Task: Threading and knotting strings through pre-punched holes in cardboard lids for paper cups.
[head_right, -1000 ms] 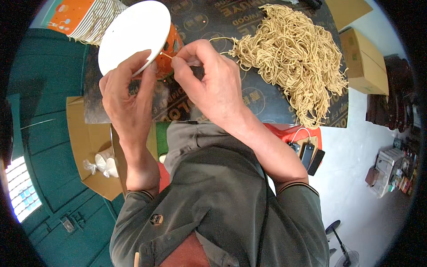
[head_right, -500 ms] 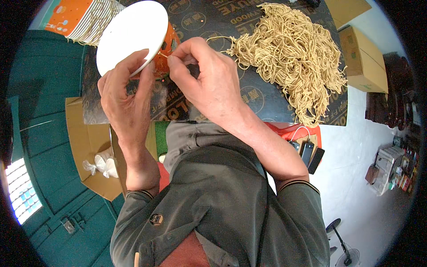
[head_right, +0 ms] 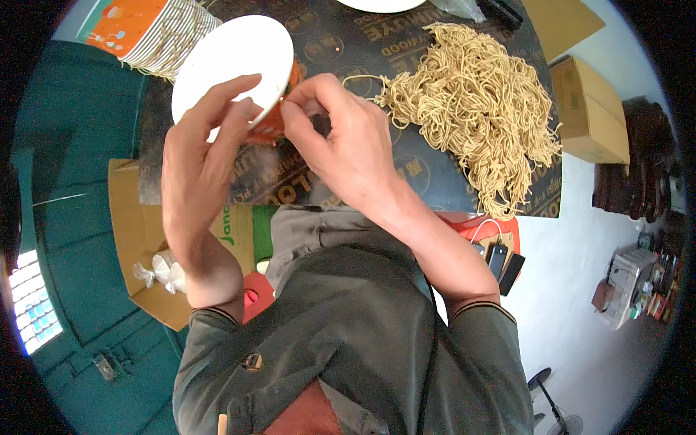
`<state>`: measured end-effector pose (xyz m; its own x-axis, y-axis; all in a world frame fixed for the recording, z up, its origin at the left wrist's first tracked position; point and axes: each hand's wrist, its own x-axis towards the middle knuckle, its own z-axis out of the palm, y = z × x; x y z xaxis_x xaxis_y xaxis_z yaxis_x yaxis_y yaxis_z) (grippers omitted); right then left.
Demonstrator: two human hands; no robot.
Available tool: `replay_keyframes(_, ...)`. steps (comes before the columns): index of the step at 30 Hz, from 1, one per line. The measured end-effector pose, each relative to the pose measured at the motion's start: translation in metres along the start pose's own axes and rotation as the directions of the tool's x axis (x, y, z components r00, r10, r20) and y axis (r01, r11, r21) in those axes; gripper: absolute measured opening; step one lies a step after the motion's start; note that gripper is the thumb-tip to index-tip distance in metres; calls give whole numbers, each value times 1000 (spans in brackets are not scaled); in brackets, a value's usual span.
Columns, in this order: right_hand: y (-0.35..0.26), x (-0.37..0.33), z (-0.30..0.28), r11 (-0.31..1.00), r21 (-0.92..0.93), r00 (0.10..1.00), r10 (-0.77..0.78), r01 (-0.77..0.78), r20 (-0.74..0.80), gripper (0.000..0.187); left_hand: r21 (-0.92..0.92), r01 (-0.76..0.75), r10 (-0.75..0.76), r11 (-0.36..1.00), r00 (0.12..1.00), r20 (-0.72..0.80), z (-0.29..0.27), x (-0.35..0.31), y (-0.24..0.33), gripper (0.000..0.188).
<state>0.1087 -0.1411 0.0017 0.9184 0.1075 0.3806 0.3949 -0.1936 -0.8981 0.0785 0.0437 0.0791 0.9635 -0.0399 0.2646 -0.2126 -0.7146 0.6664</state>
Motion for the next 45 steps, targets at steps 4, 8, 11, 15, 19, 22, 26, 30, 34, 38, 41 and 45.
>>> replay_keyframes(4,-2,-1,-3,998,35,998,45,-46,35,16,-224,86,-13,971,951,308,-13,31,-8,34)
replay_keyframes(8,6,0,-4,994,72,996,79,-83,50,17,-131,210,-127,969,875,468,-15,50,-8,29)
replay_keyframes(11,3,0,-8,993,103,997,61,-66,52,16,-212,174,-53,962,877,477,-13,51,-7,21)
replay_keyframes(15,6,4,-10,994,95,998,46,-50,41,13,-263,148,-26,953,909,415,0,51,-19,23)
replay_keyframes(19,8,4,-9,995,88,998,42,-47,54,12,-258,120,-15,959,927,375,3,55,-16,23)
replay_keyframes(22,3,3,-10,994,81,995,65,-72,82,11,-212,65,29,975,911,411,1,61,-19,22)
replay_keyframes(26,7,5,-11,983,167,992,64,-82,108,8,-301,106,36,948,901,432,0,64,-28,20)
replay_keyframes(30,8,7,-17,886,377,959,214,-270,184,13,-488,169,29,856,928,372,3,65,-34,16)
replay_keyframes(34,6,9,-30,866,398,949,231,-301,215,17,-612,118,74,782,957,279,6,69,-38,16)
replay_keyframes(38,8,10,-41,903,314,943,220,-294,251,20,-761,285,170,582,873,457,4,75,-32,13)
replay_keyframes(41,-4,14,-50,948,152,923,221,-279,314,22,-714,331,133,617,850,509,5,73,-30,11)
replay_keyframes(45,-21,26,-71,974,2,919,213,-226,332,22,-680,341,119,649,837,534,9,77,-26,14)
